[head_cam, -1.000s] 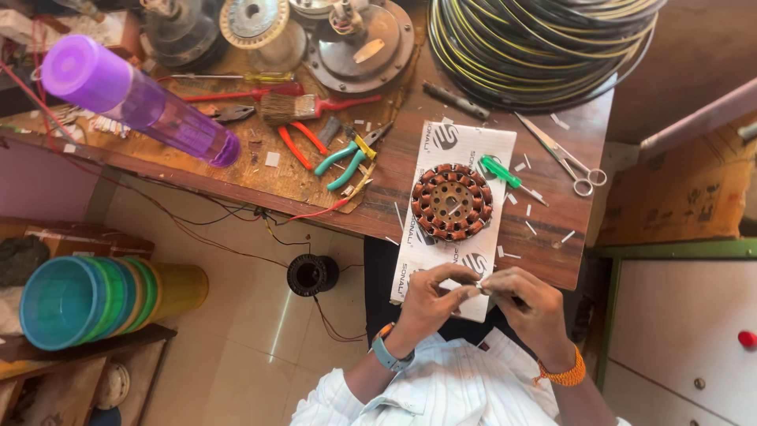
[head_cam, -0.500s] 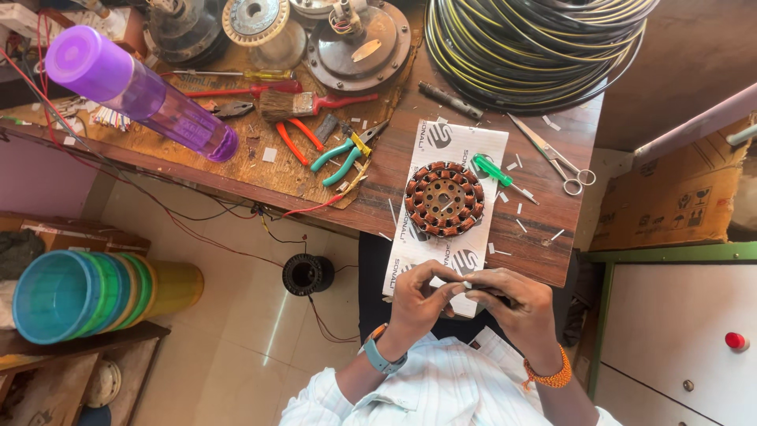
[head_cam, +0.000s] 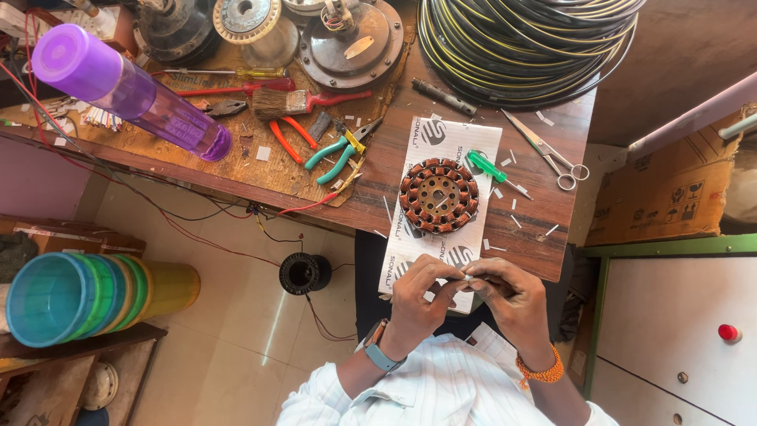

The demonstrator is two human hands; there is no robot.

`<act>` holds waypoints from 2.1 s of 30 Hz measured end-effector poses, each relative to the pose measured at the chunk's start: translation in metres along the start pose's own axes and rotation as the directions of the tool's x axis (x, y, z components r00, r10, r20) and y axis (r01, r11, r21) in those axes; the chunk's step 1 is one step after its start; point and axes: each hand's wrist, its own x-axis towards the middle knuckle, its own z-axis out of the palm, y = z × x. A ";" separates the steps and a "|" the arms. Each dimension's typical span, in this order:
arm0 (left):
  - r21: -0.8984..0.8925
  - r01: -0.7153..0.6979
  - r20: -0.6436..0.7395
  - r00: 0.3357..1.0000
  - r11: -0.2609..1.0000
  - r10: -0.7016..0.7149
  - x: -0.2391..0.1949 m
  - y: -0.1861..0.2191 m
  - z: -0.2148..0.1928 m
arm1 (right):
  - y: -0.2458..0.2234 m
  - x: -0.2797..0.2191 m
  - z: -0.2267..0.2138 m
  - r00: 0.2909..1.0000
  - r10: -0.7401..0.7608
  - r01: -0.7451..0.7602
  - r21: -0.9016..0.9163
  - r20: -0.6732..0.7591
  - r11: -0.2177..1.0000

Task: The person uses a green screwdriver to adjust a copper-wound stator, then cuts small white plastic pieces with scissors and inserts them into the stator slots. The work is performed on a cluttered workbench with various tools and motor parts visible.

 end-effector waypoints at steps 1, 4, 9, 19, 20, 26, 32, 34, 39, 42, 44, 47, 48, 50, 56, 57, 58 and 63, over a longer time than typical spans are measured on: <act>-0.002 0.003 0.009 1.000 1.000 -0.003 0.001 0.001 -0.001 | 0.001 0.000 0.000 1.000 0.015 -0.015 0.034 0.003 0.999; 0.021 -0.049 0.031 0.998 0.999 0.048 0.003 0.004 -0.002 | 0.005 0.001 -0.003 0.999 -0.041 0.040 0.039 0.032 0.998; -0.002 -0.028 0.055 0.998 1.000 0.028 0.004 0.006 -0.001 | 0.012 0.002 -0.010 0.996 -0.038 0.029 0.106 0.084 0.994; -0.097 0.146 0.134 0.982 0.985 -0.132 0.005 -0.002 0.000 | 0.026 -0.001 -0.006 0.994 0.070 -0.087 0.225 0.082 0.971; -0.110 0.175 0.148 0.976 0.978 -0.158 0.005 -0.003 0.000 | 0.027 -0.002 -0.005 0.994 0.078 -0.093 0.224 0.074 0.970; -0.314 0.407 0.345 0.891 0.858 -0.297 0.012 -0.014 -0.010 | 0.032 -0.002 0.001 0.998 0.042 -0.056 0.265 0.056 0.963; -0.328 0.557 0.518 0.781 0.763 -0.348 0.019 -0.028 -0.023 | 0.031 -0.006 0.000 0.993 0.038 -0.071 0.297 0.113 0.952; -0.334 0.543 0.499 0.795 0.771 -0.344 0.020 -0.030 -0.025 | 0.030 -0.004 -0.002 0.991 0.019 -0.055 0.268 0.135 0.962; -0.337 0.530 0.503 0.800 0.778 -0.327 0.020 -0.033 -0.031 | 0.027 -0.002 -0.003 0.967 0.114 -0.199 0.391 0.230 0.899; -0.321 0.421 0.455 0.854 0.848 -0.252 0.021 -0.031 -0.032 | 0.021 0.001 -0.001 0.976 0.076 -0.145 0.352 0.204 0.924; -0.347 0.346 0.380 0.902 0.872 -0.207 0.022 -0.027 -0.027 | 0.014 0.005 0.001 0.990 0.013 -0.044 0.226 0.138 0.973; -0.094 0.180 0.191 0.969 0.979 -0.160 0.025 -0.013 -0.019 | -0.001 0.014 0.008 0.996 -0.090 0.091 -0.046 0.016 0.995; -0.065 0.118 0.143 0.984 0.991 -0.107 0.025 -0.006 -0.016 | -0.007 0.014 0.011 0.993 -0.116 0.113 -0.113 -0.012 0.987; 0.003 0.010 0.053 0.999 1.000 -0.010 0.029 0.005 -0.013 | -0.018 0.019 0.014 0.983 -0.176 0.162 -0.210 -0.047 0.964; 0.176 -0.040 0.150 0.989 0.984 0.014 0.028 -0.005 -0.019 | -0.007 0.007 0.001 0.988 -0.134 0.101 -0.320 -0.082 0.942; 0.171 -0.054 0.157 0.987 0.984 0.027 0.024 -0.006 -0.023 | -0.004 0.004 -0.002 0.986 -0.107 0.083 -0.183 -0.129 0.980; 0.215 -0.033 0.124 0.992 0.976 0.006 0.025 -0.008 -0.026 | 0.000 0.007 -0.007 0.980 -0.095 0.087 -0.053 -0.177 0.995; 0.418 -0.002 -0.015 1.000 0.909 0.009 0.047 -0.021 -0.039 | 0.006 0.036 -0.032 0.957 -0.145 0.168 0.073 -0.250 0.983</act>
